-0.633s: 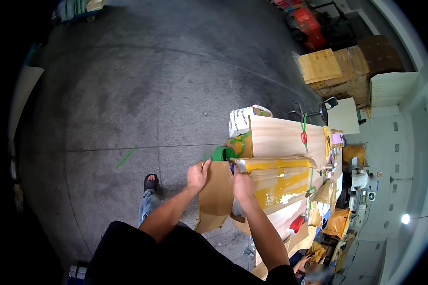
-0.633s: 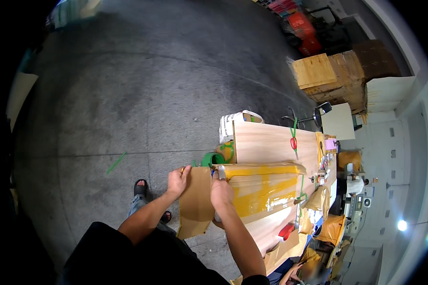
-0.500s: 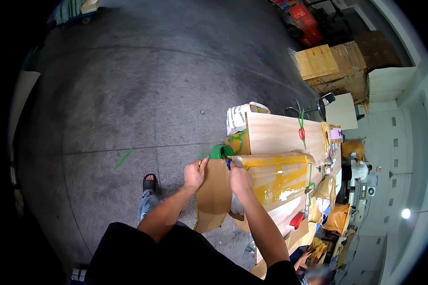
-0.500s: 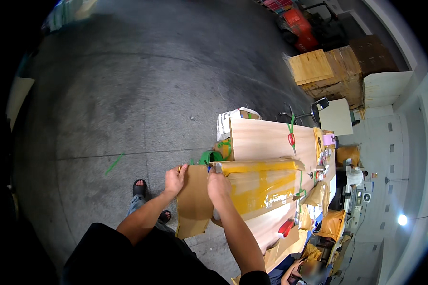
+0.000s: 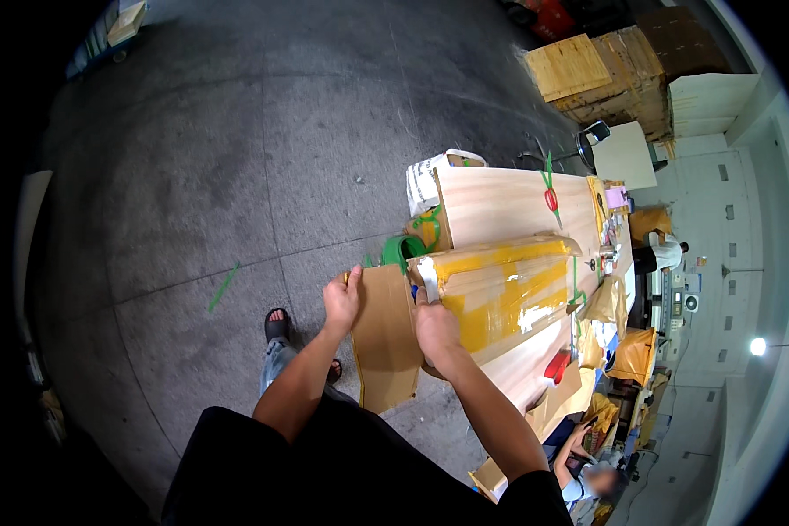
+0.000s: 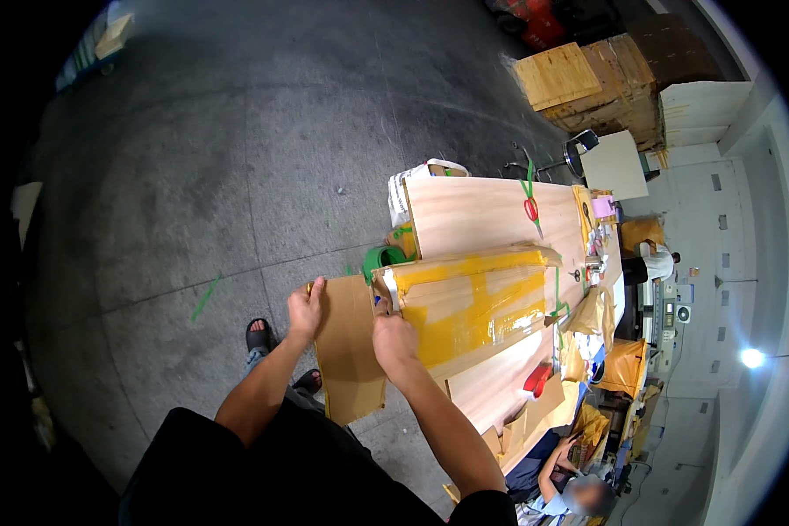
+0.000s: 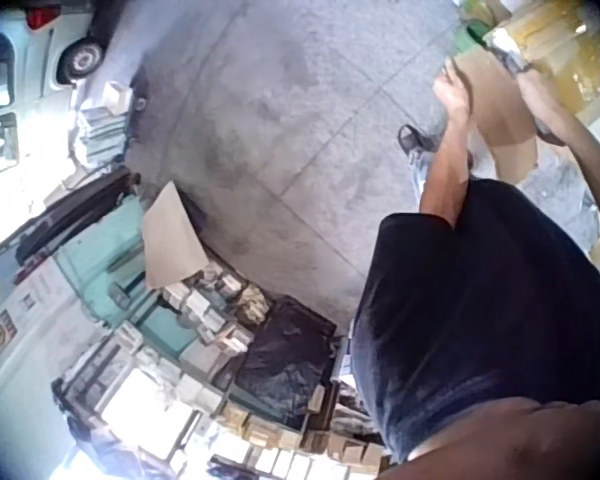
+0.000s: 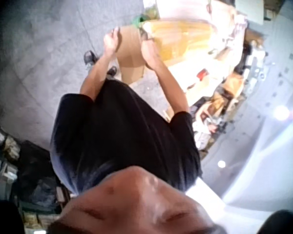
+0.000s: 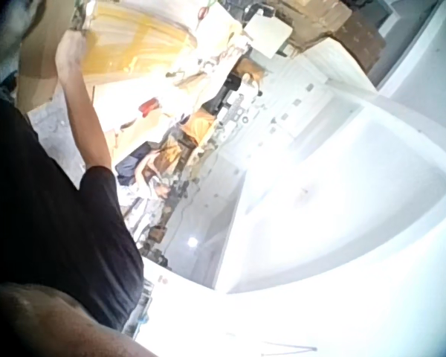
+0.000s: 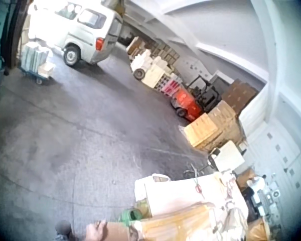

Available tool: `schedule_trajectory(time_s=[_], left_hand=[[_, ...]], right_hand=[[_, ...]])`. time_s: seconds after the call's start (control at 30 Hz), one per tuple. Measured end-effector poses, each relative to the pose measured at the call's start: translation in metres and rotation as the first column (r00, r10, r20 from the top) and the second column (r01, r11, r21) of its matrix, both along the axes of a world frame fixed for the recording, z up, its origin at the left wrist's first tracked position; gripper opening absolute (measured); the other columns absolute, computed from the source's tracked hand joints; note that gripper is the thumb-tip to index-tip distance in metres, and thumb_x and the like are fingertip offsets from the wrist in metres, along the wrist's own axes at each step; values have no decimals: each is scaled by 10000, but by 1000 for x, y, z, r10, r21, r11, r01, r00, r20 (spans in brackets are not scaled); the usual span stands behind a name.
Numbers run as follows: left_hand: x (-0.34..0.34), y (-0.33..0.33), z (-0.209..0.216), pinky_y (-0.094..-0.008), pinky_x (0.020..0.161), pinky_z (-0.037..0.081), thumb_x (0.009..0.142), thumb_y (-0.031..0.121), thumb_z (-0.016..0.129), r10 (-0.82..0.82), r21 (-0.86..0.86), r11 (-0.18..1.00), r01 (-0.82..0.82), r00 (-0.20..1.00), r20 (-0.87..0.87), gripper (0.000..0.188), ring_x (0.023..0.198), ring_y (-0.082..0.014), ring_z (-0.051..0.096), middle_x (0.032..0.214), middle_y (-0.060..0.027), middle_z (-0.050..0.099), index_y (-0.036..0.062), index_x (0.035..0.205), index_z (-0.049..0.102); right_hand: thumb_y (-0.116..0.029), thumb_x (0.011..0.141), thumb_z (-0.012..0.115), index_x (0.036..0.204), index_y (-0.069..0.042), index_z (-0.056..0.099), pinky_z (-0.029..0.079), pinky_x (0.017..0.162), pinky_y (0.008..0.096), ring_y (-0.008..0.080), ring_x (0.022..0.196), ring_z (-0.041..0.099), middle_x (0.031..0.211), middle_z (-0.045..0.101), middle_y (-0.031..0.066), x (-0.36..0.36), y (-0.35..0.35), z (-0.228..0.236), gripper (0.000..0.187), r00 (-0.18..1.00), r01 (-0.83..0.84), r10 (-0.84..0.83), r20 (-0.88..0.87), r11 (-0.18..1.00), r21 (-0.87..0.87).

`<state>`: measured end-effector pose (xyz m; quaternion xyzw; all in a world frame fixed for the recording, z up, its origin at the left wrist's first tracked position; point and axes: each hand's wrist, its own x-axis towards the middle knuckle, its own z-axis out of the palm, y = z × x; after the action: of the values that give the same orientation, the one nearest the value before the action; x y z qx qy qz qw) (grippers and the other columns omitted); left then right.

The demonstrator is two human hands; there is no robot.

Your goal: The person opens a cardboard box with a utility knife, places a stack of white paper inside, folds the flaps, and seals the box with yellow packing tape. The person then cuts the box open again and repeats the process.

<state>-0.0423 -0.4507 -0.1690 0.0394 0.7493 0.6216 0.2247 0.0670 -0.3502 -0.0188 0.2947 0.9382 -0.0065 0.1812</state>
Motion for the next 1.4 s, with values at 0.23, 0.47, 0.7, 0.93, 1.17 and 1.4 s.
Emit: schedule_trajectory(time_s=[0.23,0.47,0.7,0.93,1.17,1.4], left_hand=[[0,-4,13,-424,543,424,967,404,591,-20,73,997,22,999,-26,519,508,-303,455,592,-227,509,-50,715,588],[-1,-5,3,-388,530,396,978,361,592,-3,27,1000,3,1000,-4,492,557,-157,380,563,-160,440,-45,701,564],[1,-2,2,-400,526,398,971,383,595,13,49,999,-13,1000,8,515,532,-189,391,559,-153,474,-32,671,551],[-1,-7,5,-417,537,405,971,404,589,-31,16,999,30,999,45,530,515,-224,391,552,-174,480,-30,669,550],[-6,-14,-12,-387,524,384,969,389,602,-56,10,998,55,995,82,509,553,-145,381,540,-94,416,-20,671,550],[1,-41,-25,-379,638,451,985,402,563,-49,46,998,50,999,-13,474,645,-174,507,668,-152,572,-41,834,638]], right_hand=[[-126,946,454,980,40,660,567,701,464,378,792,702,843,691,246,-31,7,-5,267,1000,-10,10,25,1000,25],[-174,936,483,995,25,672,550,683,485,403,769,686,789,682,235,-5,6,8,280,984,-143,147,99,988,-51],[-107,909,500,1292,13,511,551,622,482,386,727,683,791,657,230,70,-27,18,401,970,-9,21,242,999,-50],[-81,902,510,1349,11,448,560,646,485,385,742,690,914,656,243,100,-54,28,461,959,10,2,282,999,-43],[-72,886,515,1385,-4,414,571,606,447,358,710,691,917,637,223,135,-70,29,514,933,54,-28,359,997,-63],[-95,892,518,1380,-12,428,573,605,427,322,717,689,904,627,181,178,-80,6,503,976,-46,43,215,999,7]])
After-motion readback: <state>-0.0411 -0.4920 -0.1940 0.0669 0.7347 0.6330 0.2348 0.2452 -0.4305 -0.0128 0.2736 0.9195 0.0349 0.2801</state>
